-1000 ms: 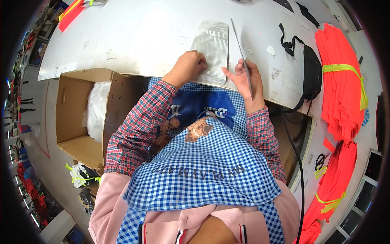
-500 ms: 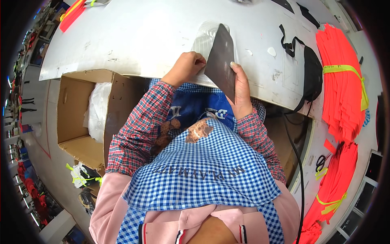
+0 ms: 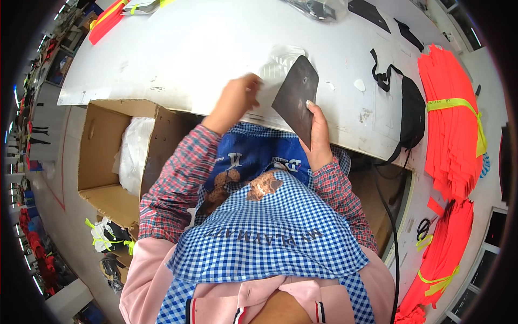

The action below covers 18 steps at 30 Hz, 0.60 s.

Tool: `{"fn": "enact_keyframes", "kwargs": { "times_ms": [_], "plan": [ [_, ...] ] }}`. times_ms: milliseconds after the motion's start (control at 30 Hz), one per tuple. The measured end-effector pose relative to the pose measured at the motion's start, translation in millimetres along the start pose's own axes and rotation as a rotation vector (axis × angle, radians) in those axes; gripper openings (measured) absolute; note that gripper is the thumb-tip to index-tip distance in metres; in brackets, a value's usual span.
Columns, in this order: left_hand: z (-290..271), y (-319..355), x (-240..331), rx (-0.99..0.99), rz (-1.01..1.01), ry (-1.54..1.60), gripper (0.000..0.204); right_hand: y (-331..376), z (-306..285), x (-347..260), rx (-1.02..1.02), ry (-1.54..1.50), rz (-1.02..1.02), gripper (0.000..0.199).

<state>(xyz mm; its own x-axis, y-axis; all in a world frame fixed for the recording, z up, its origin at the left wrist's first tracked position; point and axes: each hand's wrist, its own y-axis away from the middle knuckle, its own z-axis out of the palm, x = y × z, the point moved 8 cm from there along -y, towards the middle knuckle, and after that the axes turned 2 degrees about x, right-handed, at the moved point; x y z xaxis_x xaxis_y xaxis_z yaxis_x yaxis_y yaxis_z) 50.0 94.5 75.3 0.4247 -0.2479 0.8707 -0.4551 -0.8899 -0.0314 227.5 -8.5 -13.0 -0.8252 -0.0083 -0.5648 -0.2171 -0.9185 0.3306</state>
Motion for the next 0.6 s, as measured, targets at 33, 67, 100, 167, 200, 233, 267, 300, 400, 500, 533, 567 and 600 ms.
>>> {"fn": "enact_keyframes", "kwargs": {
  "times_ms": [33,67,100,167,200,233,267,300,400,500,533,567,600],
  "plan": [
    [-22,-1,-11,0.039,-0.112,0.197,0.019,0,2,0,-0.022,0.016,0.002,0.030],
    [-51,0,-21,0.094,-0.176,0.278,0.022,0,1,1,0.000,0.018,0.014,0.030],
    [-85,5,-27,0.157,-0.162,0.373,0.024,0,-1,1,0.021,0.026,0.017,0.031],
    [-154,30,-37,0.287,-0.070,0.386,0.027,-1,-4,2,0.038,0.030,0.022,0.031],
    [-192,48,-49,0.386,-0.099,0.375,0.026,-1,-4,2,0.033,0.031,0.018,0.031],
    [-227,67,-55,0.449,-0.034,0.372,0.025,-1,-3,1,0.014,0.031,0.011,0.032],
    [-261,93,-72,0.587,-0.101,0.350,0.025,-1,-4,3,0.026,0.027,0.025,0.032],
    [-293,117,-81,0.674,-0.072,0.314,0.026,-1,-4,2,0.037,0.039,0.028,0.032],
    [-372,191,-118,0.946,-0.111,0.291,0.024,1,-1,1,0.049,0.063,0.057,0.033],
    [-423,283,-140,1.440,-0.054,0.079,0.017,9,1,1,0.098,0.155,0.090,0.037],
    [-423,300,-143,1.415,-0.188,-0.325,0.019,12,-3,-1,0.161,0.219,0.117,0.036],
    [-422,309,-151,1.381,-0.245,-0.517,0.020,12,4,-2,0.106,0.185,0.078,0.036],
    [-400,316,-146,1.368,-0.182,-1.026,0.022,12,8,-3,0.081,0.170,0.062,0.036]
  ]
}}
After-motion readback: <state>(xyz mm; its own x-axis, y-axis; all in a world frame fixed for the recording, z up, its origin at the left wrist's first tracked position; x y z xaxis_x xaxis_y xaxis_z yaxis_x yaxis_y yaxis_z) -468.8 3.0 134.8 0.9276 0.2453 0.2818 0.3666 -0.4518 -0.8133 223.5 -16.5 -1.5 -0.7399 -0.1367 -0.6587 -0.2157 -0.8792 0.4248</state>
